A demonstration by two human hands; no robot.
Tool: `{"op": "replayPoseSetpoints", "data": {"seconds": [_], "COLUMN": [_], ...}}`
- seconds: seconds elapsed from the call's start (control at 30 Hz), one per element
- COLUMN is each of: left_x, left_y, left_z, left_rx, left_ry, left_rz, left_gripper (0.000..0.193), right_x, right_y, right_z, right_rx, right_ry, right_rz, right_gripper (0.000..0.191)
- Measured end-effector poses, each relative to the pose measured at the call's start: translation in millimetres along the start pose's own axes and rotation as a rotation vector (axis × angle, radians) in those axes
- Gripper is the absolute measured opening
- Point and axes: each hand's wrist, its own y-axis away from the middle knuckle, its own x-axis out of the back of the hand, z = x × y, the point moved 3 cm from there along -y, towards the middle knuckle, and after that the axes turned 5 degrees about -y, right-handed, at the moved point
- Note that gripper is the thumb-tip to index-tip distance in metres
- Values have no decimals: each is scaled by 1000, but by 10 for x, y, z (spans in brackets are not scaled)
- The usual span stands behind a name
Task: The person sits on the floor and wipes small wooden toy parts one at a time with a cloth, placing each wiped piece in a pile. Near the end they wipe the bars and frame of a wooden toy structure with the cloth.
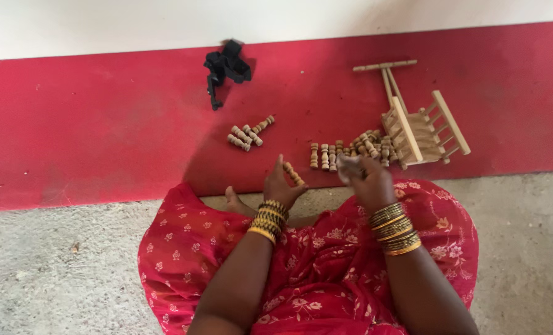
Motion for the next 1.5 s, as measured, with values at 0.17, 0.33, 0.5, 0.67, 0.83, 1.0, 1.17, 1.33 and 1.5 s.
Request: {"op": "replayPoseSetpoints", "data": {"seconds": [0.17, 0.33, 0.5, 0.67, 0.83, 1.0, 1.17, 1.33, 1.5], "left_x": [-558, -852, -938, -371, -1, 143, 86, -78, -352], "left_y": [-406, -679, -769, -1028, -1300, -1578, -1762, -1679, -1511], "left_z": [-130, -250, -464, -663, -924, -950, -976, -803, -554], "left_rx": [182, -248, -30, -154, 232, 259, 189, 49, 122], "left_ry": [287, 119, 81, -379, -453, -595, -635, -816, -168], "left_rz": [-251, -22, -33, 587, 310, 63, 141, 334, 179], "left_gripper": [99, 97, 84, 79, 110, 112, 74, 37, 35], "right_x": [129, 114, 69, -23, -72, -157, -266, -336, -339], "right_y": [-90, -123, -216, -248, -260, -300, -327, -371, -430], "right_z": [74, 132, 183, 179, 253, 365, 439, 474, 508], "right_rx": [-89, 46, 18, 7, -93, -123, -76, -97, -101], "right_ry": [10, -69, -73, -103, -56, 8, -152, -138, -120], "right_rz": [-13, -13, -36, -88, -120, -118, -141, -168, -141], "right_gripper": [26, 25, 25, 26, 27, 28, 30, 30, 30]}}
